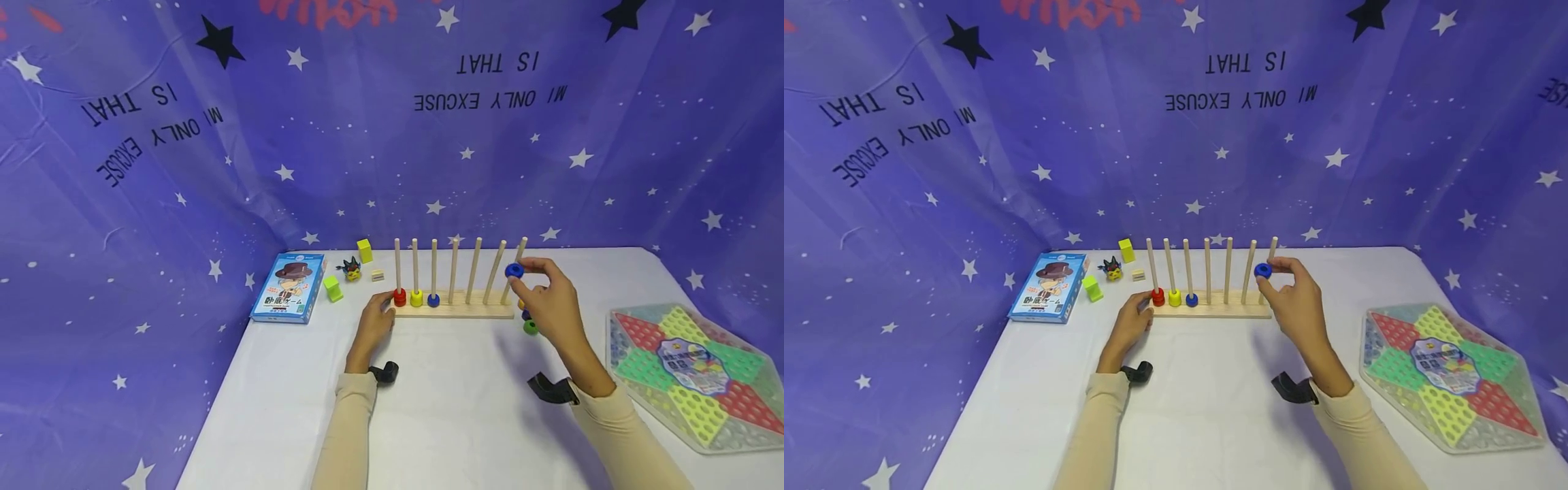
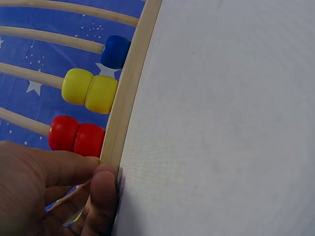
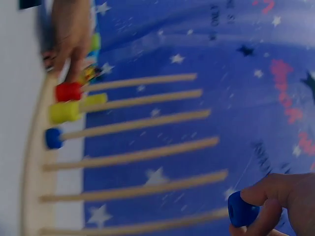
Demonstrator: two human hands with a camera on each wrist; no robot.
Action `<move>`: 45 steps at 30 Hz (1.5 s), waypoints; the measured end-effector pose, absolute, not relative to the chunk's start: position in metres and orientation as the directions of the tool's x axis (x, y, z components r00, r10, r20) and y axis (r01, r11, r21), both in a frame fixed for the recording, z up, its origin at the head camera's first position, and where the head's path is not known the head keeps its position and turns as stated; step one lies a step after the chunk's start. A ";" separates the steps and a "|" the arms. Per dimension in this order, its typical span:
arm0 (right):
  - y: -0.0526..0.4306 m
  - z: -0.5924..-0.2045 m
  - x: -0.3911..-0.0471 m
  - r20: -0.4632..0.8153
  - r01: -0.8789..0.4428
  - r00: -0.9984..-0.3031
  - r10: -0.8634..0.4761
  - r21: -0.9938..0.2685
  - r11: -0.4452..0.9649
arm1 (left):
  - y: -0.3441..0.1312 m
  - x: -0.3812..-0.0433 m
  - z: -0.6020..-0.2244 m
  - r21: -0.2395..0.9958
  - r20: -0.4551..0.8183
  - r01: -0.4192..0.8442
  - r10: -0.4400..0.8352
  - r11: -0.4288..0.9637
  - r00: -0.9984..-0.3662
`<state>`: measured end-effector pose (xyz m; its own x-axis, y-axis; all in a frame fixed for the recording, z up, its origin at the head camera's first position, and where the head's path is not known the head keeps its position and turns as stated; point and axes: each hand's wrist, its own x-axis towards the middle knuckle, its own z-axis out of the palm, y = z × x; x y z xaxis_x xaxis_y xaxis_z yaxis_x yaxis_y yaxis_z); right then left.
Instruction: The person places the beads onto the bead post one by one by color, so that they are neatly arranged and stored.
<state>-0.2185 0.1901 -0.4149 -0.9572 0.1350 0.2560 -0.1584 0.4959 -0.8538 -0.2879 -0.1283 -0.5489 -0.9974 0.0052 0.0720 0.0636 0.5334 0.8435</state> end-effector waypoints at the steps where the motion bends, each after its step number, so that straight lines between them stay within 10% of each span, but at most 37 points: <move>1: 0.184 -0.406 -0.221 0.279 -0.189 -0.953 0.122 -0.857 0.479 | -0.128 -0.288 -0.549 0.843 0.069 0.062 0.006 0.534 -0.998; 28: 0.101 -0.372 -0.284 0.276 -0.271 -0.959 -0.070 -0.806 0.526 | -0.122 -0.291 -0.550 0.820 0.088 0.086 0.025 0.565 -0.996; 45: 0.217 -0.407 -0.249 0.310 -0.154 -0.922 0.231 -0.843 0.516 | -0.129 -0.291 -0.549 0.821 0.070 0.063 0.010 0.567 -0.998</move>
<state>-0.2485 0.2173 -0.4071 -0.9224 0.2306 0.3098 -0.1542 0.5155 -0.8429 -0.2910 -0.1292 -0.5489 -0.9975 0.0096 0.0697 0.0628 0.5672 0.8211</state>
